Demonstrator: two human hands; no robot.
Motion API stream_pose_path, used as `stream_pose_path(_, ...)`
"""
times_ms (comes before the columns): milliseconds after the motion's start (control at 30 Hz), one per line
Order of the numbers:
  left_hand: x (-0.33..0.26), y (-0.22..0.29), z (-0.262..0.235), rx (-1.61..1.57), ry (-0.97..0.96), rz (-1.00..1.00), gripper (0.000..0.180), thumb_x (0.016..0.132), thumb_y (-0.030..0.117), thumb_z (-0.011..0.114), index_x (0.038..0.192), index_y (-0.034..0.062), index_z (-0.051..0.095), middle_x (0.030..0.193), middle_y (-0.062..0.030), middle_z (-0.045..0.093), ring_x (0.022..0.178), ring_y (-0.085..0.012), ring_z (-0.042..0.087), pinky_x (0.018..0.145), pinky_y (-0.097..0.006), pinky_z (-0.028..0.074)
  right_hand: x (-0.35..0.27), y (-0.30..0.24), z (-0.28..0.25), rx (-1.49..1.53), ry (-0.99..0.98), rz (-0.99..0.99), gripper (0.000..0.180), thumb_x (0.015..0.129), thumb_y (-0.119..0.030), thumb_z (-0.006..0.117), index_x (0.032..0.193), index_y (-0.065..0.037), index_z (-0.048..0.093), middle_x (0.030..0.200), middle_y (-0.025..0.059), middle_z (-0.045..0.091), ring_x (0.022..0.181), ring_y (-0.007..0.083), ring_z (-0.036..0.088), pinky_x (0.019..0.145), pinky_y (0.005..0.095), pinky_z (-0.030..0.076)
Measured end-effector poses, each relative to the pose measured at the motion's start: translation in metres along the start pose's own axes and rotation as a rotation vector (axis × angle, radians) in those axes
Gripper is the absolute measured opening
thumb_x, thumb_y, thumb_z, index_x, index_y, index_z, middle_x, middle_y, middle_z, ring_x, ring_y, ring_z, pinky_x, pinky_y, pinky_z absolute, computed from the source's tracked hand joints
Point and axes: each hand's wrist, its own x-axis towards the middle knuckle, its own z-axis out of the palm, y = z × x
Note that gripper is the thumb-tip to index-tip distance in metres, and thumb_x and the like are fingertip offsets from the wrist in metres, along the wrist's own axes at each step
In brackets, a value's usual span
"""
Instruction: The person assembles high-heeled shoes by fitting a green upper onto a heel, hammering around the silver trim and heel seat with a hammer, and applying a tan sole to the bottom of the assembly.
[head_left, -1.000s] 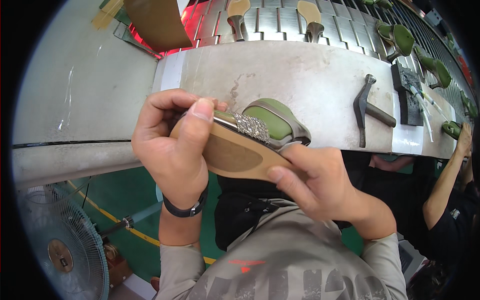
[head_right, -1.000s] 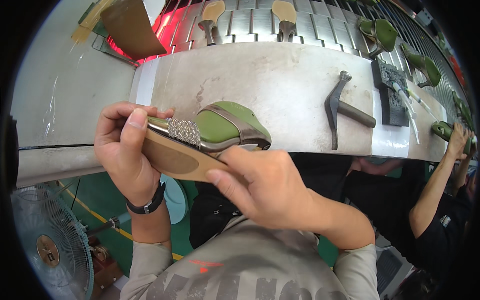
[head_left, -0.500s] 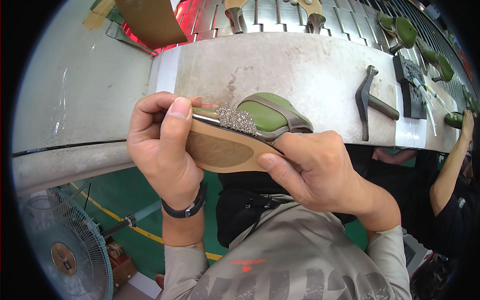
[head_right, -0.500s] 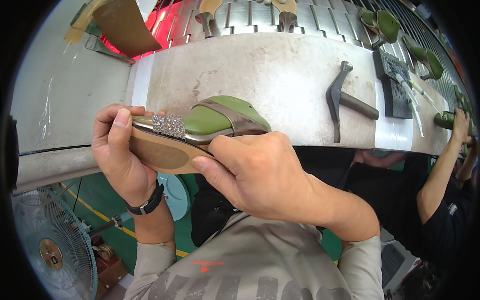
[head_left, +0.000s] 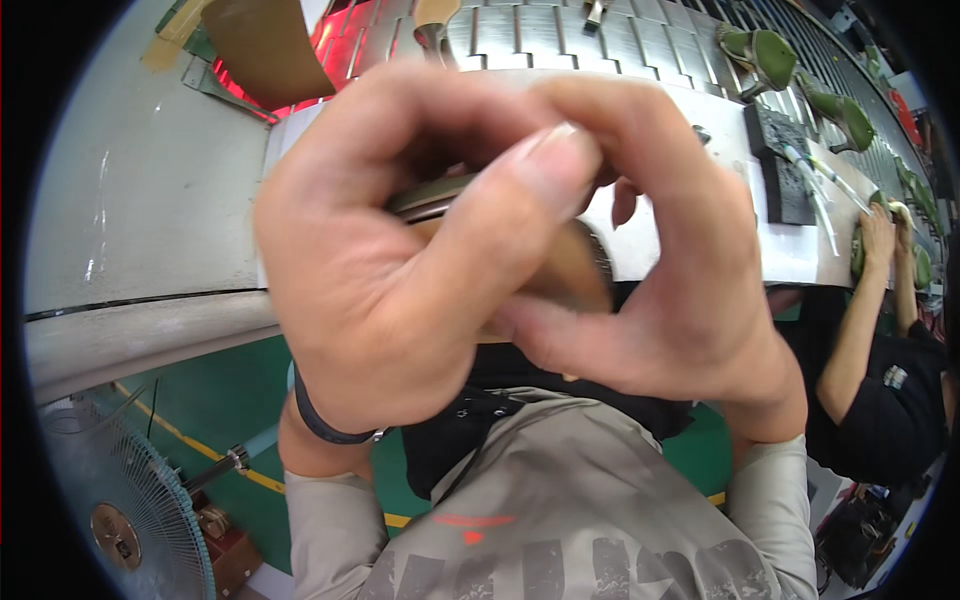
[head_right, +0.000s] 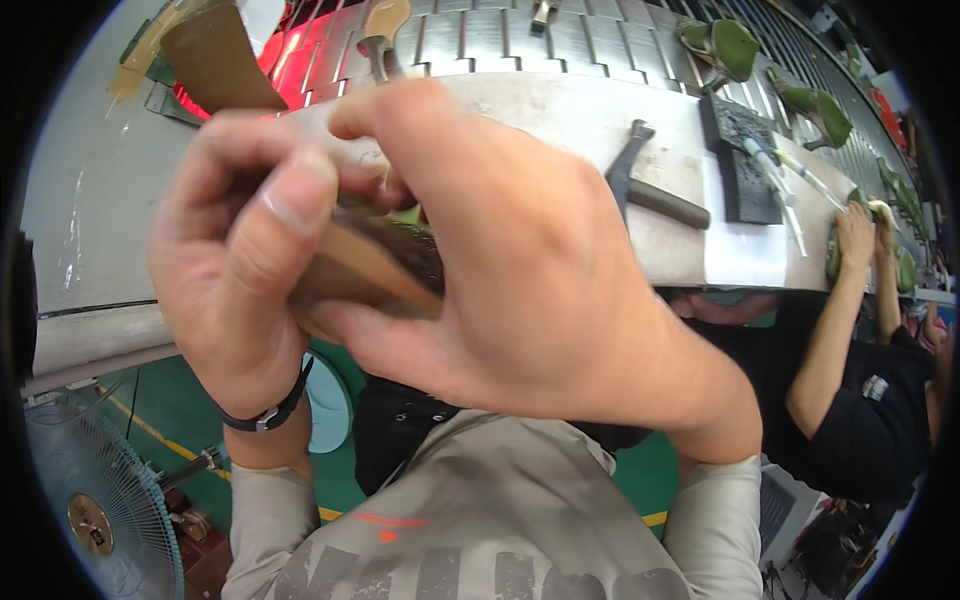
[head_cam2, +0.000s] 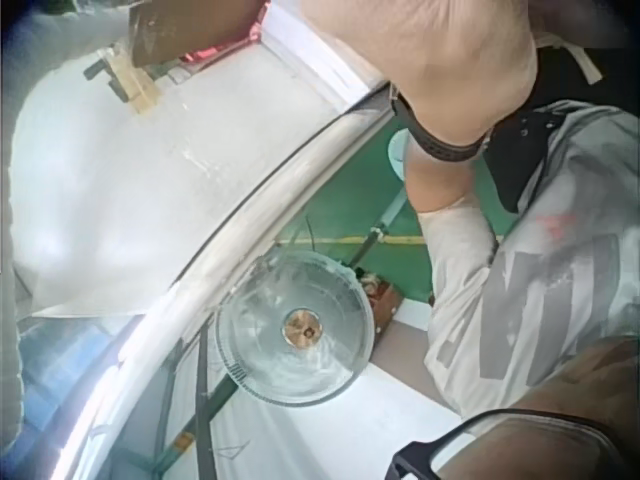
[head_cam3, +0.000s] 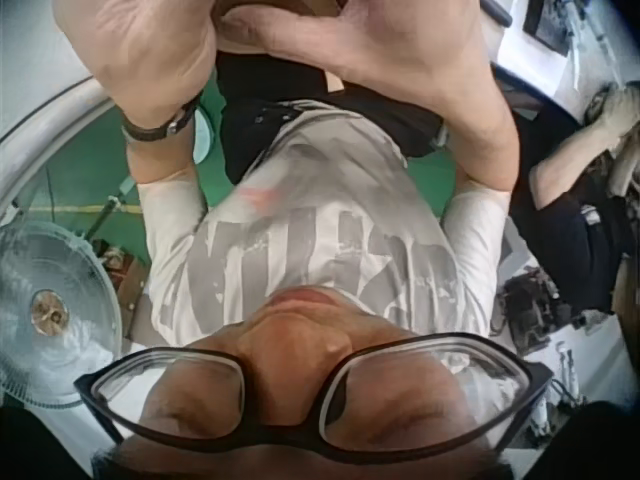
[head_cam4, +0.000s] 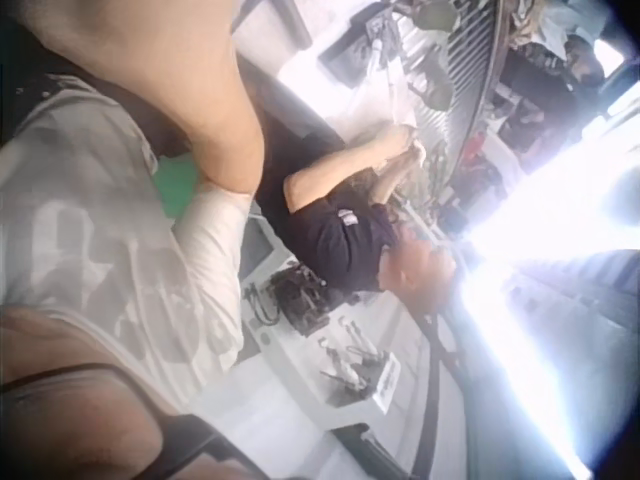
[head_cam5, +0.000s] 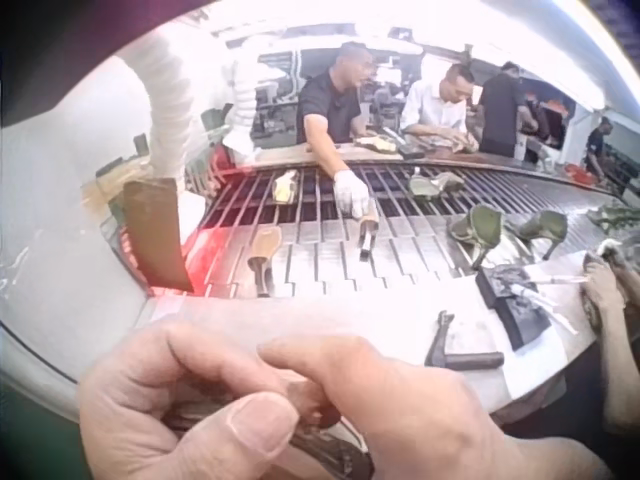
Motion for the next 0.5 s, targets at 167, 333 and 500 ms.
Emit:
stream_pose_path(167,0.04,-0.066,-0.01,-0.531,0.058,-0.135,0.05,0.111,0.043,0.043,0.118,0.0,0.066,0.12,-0.0157,0.073,0.116,-0.0243,0.066,0.103,-0.044,0.05,-0.003,0.015,-0.048,0.374,0.084,0.476,0.056,0.092,-0.023,0.072,0.139,0.002,0.057,0.109,0.0103,0.072,0.095,0.0157,0.071,0.087,0.0285,0.057)
stream_pose_path(333,-0.023,-0.151,0.027,-0.701,0.335,-0.5,0.059,0.114,0.049,0.037,0.129,-0.001,0.064,0.123,-0.0149,0.072,0.118,-0.0234,0.065,0.103,-0.04,0.049,-0.085,0.055,-0.041,0.835,0.486,0.73,0.054,0.097,-0.022,0.07,0.141,0.003,0.05,0.121,0.0184,0.07,0.098,0.0242,0.075,0.082,0.0324,0.064)
stream_pose_path(500,0.009,-0.151,0.013,-0.347,0.33,-0.138,0.069,0.117,0.047,0.033,0.084,-0.0016,0.069,0.084,-0.0095,0.071,0.078,-0.0151,0.065,0.078,-0.032,0.053,-0.158,0.034,0.007,0.891,0.203,0.915,0.057,0.09,-0.002,0.077,0.14,0.002,0.049,0.121,0.0141,0.07,0.11,0.021,0.07,0.102,0.0348,0.055)
